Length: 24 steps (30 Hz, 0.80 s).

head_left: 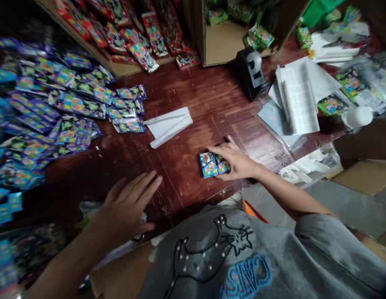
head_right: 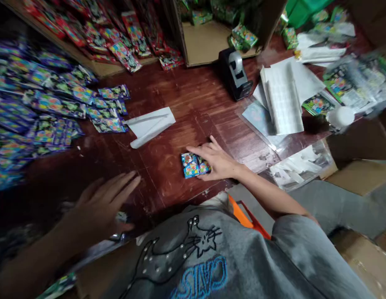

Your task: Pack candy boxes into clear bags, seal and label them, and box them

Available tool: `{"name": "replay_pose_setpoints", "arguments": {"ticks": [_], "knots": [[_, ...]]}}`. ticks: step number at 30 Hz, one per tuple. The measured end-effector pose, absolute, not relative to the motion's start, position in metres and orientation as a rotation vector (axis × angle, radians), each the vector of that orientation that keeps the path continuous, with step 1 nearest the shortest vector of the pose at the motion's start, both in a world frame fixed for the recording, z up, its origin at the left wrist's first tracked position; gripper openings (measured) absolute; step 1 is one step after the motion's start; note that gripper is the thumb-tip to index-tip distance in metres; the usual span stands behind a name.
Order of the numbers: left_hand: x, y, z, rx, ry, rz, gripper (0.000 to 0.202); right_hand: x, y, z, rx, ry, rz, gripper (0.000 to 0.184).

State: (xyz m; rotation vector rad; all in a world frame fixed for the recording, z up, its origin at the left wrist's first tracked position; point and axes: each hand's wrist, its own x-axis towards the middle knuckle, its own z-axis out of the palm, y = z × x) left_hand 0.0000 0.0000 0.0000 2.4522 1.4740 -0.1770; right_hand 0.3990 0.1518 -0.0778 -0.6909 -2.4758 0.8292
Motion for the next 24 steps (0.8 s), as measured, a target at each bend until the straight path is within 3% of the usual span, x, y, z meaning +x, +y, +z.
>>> {"name": "replay_pose_setpoints", "arguments": {"ticks": [6, 13, 19, 24], "knots": [[-0.058, -0.040, -0.012, 2.425, 1.523, -0.227, 0.075, 0.391, 0.133, -0.070, -0.656, -2.356, 0.844, 0.107], [0.045, 0.027, -0.032, 2.364, 1.797, 0.061, 0.090, 0.364, 0.110, -0.063, -0.943, -2.367, 0.440, 0.095], [0.056, 0.033, -0.050, 2.370, 1.584, 0.208, 0.083, 0.377, 0.119, -0.067, -0.634, -2.680, 0.621, 0.086], [0.057, 0.034, -0.055, 2.454, 1.513, 0.334, 0.078, 0.375, 0.127, -0.080, -0.589, -2.655, 0.726, 0.090]]}}
